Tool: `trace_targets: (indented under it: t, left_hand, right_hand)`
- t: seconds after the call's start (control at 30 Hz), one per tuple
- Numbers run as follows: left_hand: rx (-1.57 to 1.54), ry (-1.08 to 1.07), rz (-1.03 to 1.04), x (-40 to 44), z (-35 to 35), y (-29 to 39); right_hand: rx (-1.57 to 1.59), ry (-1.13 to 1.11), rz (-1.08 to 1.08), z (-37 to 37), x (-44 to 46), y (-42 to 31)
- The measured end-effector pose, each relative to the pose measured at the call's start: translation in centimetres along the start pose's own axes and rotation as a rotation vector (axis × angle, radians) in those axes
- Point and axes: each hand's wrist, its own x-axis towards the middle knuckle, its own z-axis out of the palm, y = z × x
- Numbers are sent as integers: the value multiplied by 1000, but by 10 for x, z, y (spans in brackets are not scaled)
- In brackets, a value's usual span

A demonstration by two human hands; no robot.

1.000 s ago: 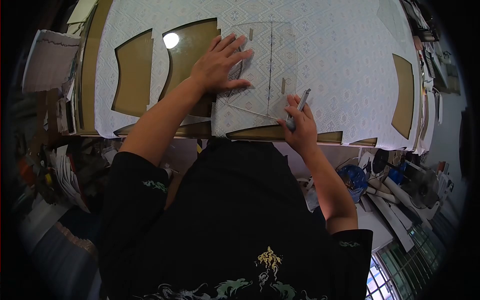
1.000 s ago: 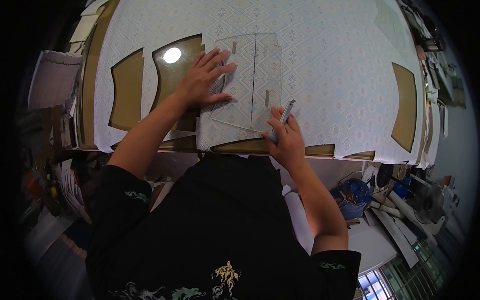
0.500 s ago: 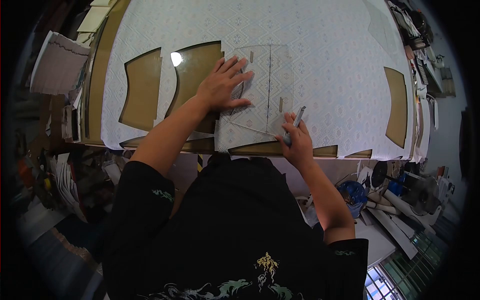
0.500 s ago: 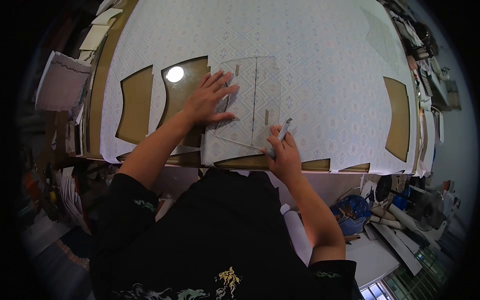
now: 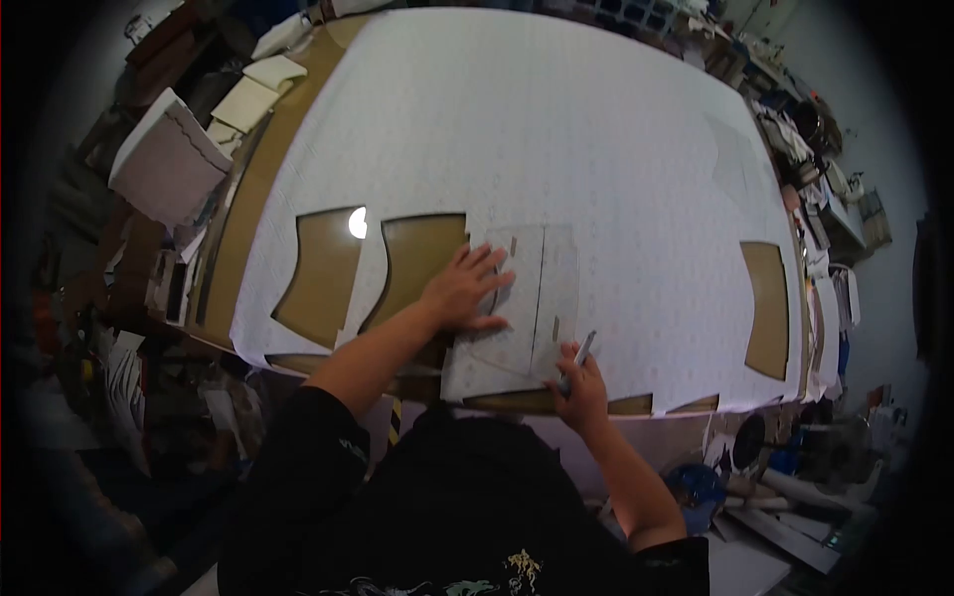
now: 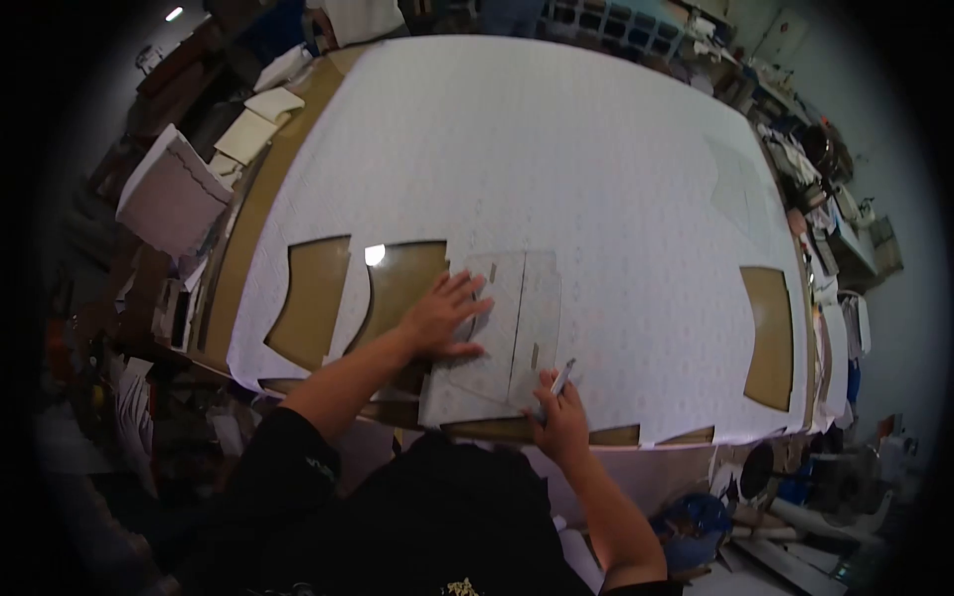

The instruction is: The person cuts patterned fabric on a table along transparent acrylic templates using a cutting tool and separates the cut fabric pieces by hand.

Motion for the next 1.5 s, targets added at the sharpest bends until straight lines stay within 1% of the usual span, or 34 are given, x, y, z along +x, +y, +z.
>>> trace_targets:
  t: [0.07, 0.17, 0.23, 0.27, 0.33, 0.37, 0.43, 0.47, 0.53, 0.67, 0.77, 0.83, 0.87, 0.93, 1.27, 1.5]
  left_hand:
    - [17, 45, 8, 2, -4, 2]
    - [26, 20, -10, 9, -9, 10]
    - [145, -97, -69, 18, -15, 22]
    - [150, -89, -73, 22, -8, 24]
    - [174, -125, 34, 34, 6, 24]
    - [184, -117, 29, 44, 10, 28]
    - [93, -572, 28, 62, 3, 42]
    - [96, -569, 26, 63, -3, 50]
    - [-31, -484, -117, 66, -28, 74]
    - [43, -508, -96, 73, -27, 86]
    - [38, -559, -107, 81, -21, 87]
    - [111, -625, -107, 87, -29, 93]
    - [119, -626, -113, 90, -29, 94]
    - [93, -695, -192, 96, -27, 98]
    - [138, -763, -241, 106, -28, 110]
    - [150, -747, -229, 105, -26, 106]
  right_hand:
    - [-15, -5, -16, -1, 1, 0]
    - [-41, -17, -45, -4, 3, -2]
    - [-35, -36, -43, -4, 2, 0]
    - [-24, -55, -31, -3, 1, 1]
    - [-32, -58, -40, -4, 2, 1]
    - [-37, -63, -36, -4, 3, 1]
    - [-53, -53, -66, -7, 7, -2]
    - [-68, -48, -79, -8, 7, -3]
    - [-71, -40, -91, -6, 8, 0]
    - [-62, -23, -110, -7, 7, 3]
    - [-41, -25, -96, -6, 6, 3]
    - [-44, -26, -91, -4, 3, 6]
    - [-50, -27, -86, -3, 3, 7]
    - [-36, -16, -98, -4, 3, 7]
    - [28, -6, -89, -1, 0, 14]
    - [8, 7, -101, 1, 0, 12]
